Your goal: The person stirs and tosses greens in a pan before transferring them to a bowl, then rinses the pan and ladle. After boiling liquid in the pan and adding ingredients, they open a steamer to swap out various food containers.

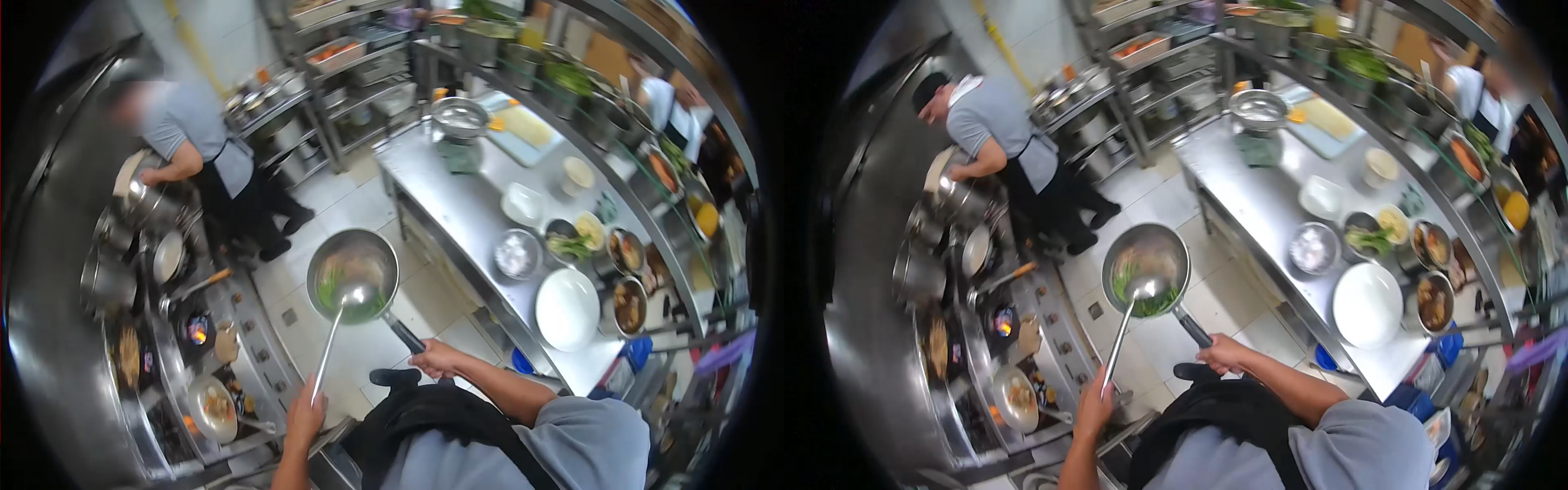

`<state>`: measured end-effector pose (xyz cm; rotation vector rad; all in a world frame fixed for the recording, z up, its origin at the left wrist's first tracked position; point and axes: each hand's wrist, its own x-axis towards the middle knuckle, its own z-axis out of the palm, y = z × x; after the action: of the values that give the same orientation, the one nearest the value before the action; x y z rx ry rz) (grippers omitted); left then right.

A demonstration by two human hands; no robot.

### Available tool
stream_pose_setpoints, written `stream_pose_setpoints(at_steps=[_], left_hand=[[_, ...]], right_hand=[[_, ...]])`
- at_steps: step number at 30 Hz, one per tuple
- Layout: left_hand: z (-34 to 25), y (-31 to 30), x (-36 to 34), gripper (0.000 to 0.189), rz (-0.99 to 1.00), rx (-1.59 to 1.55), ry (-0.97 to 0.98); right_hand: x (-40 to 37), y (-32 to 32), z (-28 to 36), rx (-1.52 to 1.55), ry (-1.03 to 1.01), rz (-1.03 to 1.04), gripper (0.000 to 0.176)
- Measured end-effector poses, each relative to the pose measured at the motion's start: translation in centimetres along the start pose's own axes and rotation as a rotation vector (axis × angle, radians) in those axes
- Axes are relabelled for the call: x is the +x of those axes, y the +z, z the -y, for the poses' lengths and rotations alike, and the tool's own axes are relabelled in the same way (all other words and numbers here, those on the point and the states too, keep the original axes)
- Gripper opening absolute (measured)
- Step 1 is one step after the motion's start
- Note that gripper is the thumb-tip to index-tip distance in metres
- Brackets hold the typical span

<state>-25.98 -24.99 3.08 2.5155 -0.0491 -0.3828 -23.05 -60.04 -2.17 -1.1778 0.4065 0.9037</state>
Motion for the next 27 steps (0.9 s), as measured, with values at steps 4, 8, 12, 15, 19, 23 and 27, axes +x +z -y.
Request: stream_pose_setpoints(at_steps=[4, 8, 12, 15, 19, 23, 27], left_hand=[[-0.8, 0.6, -1.9, 0.045, -0.115, 0.013, 0.078], [-6.3, -3.3, -3.7, 0.044, 0.013, 0.038, -0.067], [-6.7, -2.8, -8.0, 0.047, 0.205, 0.039, -0.115], [-5.7, -1.4, -5.2, 0.047, 0.242, 0.086, -0.190], [-6.2, -4.2, -6.8, 0.050, 0.256, 0.176, 0.062], [-4.4, -2.2, -1.7, 0.053, 0.231, 0.244, -0.056], [-1.5, -2.2, -0.8, 0.055, 0.092, 0.203, 0.122]], right_hand=[[5.0, -4.8, -5.7, -0.134, -0.051, -0.010, 0.017], [-4.4, -1.7, -3.1, -0.186, -0.047, -0.107, 0.013], [-1.2, -4.5, -6.9, -0.093, -0.079, -0.007, 0.008], [0.0, -3.9, -5.3, -0.118, -0.082, 0.009, 0.013], [-6.0, -2.6, -6.3, 0.050, -0.067, -0.040, 0.019], [0.4, -2.4, -0.5, 0.058, -0.104, 0.036, 0.019], [-0.6, -2.6, -6.2, 0.167, -0.162, 0.014, 0.024]])
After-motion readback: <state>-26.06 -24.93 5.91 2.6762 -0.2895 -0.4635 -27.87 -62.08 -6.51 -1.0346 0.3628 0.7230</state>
